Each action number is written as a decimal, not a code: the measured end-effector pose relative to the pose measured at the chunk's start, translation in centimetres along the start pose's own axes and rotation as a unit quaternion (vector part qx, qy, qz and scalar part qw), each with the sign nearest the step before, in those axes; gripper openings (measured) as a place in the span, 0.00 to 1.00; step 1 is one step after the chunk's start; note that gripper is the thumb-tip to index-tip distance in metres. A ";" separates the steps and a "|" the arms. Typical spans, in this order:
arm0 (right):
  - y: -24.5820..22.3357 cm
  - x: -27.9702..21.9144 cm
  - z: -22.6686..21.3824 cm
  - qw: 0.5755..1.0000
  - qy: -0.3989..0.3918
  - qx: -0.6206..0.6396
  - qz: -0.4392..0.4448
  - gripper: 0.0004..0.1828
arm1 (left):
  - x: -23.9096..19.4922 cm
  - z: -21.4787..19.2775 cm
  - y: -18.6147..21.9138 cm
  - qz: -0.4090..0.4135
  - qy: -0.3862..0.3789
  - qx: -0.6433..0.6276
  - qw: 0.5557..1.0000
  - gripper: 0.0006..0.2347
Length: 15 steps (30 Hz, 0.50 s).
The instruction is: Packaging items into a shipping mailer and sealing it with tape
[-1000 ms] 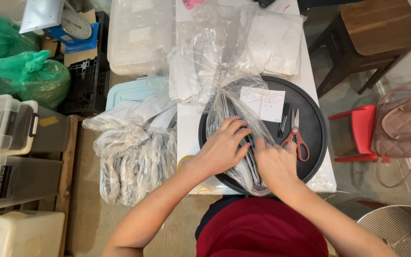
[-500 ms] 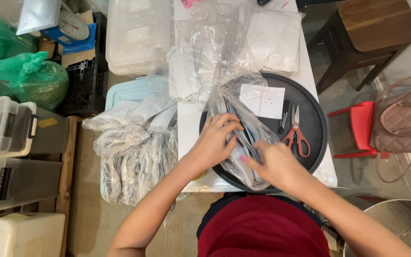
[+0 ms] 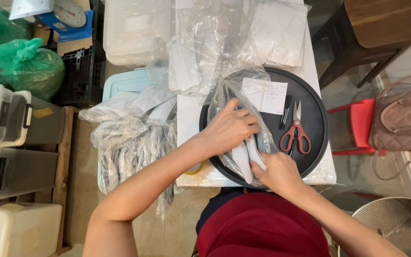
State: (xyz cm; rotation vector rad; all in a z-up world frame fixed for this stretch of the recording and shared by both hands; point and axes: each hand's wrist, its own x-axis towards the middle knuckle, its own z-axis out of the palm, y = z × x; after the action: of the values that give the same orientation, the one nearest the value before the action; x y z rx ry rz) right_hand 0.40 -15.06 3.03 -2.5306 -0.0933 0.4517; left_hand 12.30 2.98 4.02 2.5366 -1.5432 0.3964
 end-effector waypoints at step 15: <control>1.2 -1.7 -0.6 0.983 -0.080 -0.118 -0.114 0.14 | 1.3 0.3 1.8 0.089 -0.269 -0.050 0.958 0.05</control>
State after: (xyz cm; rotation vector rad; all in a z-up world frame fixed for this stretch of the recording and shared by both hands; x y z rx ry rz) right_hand -1.05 -16.63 3.37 -2.6663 -0.5199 0.5791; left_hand 11.31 1.02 4.11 2.5587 -1.9097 -0.3855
